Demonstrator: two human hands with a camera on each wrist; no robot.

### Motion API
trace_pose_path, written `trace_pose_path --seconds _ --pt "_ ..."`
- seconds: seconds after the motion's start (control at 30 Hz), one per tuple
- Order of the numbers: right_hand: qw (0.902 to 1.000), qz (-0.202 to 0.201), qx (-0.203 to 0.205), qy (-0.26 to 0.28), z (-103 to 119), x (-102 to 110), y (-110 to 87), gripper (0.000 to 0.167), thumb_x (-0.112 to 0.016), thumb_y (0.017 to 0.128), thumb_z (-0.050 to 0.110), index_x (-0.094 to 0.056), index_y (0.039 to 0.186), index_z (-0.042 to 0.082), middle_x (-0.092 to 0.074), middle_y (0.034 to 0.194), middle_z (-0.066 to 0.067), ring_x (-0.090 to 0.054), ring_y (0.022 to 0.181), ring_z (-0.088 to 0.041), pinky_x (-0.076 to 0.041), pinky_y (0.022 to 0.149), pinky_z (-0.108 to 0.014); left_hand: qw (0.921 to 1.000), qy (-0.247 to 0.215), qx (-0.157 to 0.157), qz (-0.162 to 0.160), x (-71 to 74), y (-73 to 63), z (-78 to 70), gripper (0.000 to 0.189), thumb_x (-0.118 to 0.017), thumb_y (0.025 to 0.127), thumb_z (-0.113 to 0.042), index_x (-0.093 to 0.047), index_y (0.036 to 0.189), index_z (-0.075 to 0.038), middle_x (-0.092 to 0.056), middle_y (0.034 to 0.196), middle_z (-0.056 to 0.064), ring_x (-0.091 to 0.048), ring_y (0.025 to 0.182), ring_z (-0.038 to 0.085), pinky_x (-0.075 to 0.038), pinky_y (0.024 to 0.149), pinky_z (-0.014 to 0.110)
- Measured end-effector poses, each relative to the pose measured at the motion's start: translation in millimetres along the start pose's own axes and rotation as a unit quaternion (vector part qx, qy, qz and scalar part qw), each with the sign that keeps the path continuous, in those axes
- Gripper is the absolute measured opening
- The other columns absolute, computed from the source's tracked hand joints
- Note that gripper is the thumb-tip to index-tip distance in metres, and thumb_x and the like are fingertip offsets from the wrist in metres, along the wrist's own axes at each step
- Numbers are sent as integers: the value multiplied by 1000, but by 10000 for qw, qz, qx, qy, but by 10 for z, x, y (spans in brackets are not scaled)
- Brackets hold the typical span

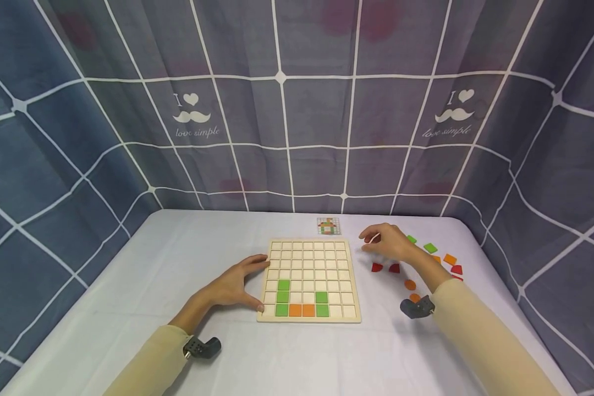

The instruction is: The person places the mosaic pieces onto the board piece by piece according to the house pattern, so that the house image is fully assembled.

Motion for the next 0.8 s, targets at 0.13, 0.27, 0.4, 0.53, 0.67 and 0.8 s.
trace_pose_path --seconds 0.13,0.27,0.4,0.53,0.67,0.8 --pt "9996 -178 -188 56 -150 68 31 34 -80 92 13 -72 122 -1 -70 102 -6 -66 96 -28 -54 75 -35 10000 -1 -13 -21 6 -3 8 115 -97 62 -55 -48 156 -10 -33 165 3 -28 151 29 -29 120 51" --pt "9989 -280 -360 116 -258 105 53 36 -78 93 12 -70 124 -2 -70 109 -14 -66 100 -34 -57 74 -35 10000 32 -8 -7 -1 1 18 115 -96 62 -57 -47 156 -12 -32 165 2 -28 152 26 -29 120 49" --pt "9974 -304 -612 212 -332 113 72 36 -76 94 12 -69 126 -3 -67 116 -20 -65 102 -36 -58 70 -32 10000 84 22 7 -7 1 19 115 -96 62 -58 -47 157 -14 -32 165 0 -28 152 25 -28 121 47" --pt "9960 -345 -812 170 -413 93 87 37 -75 96 13 -67 128 -4 -64 123 -25 -64 105 -39 -60 72 -33 9999 118 28 -8 -8 -2 21 114 -97 62 -56 -48 156 -14 -32 165 0 -28 152 25 -28 121 47" --pt "9953 -346 -906 -58 -485 63 83 39 -73 96 14 -66 129 -5 -63 126 -27 -62 110 -42 -59 86 -45 9999 116 15 -22 -10 1 22 114 -97 62 -55 -48 156 -14 -33 165 0 -28 151 25 -28 121 47" --pt "9952 -339 -847 -350 -518 34 84 35 -72 95 8 -67 125 -8 -67 115 -23 -61 104 -39 -52 94 -54 9999 141 47 16 -12 8 25 114 -96 62 -56 -47 157 -15 -32 165 -2 -27 152 23 -28 121 45"
Point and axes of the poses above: each hand's wrist, its own y-axis towards the middle knuckle, its own x-axis out of the back of the hand, z = x × y, the point moved 1 cm from there along y, towards the middle knuckle
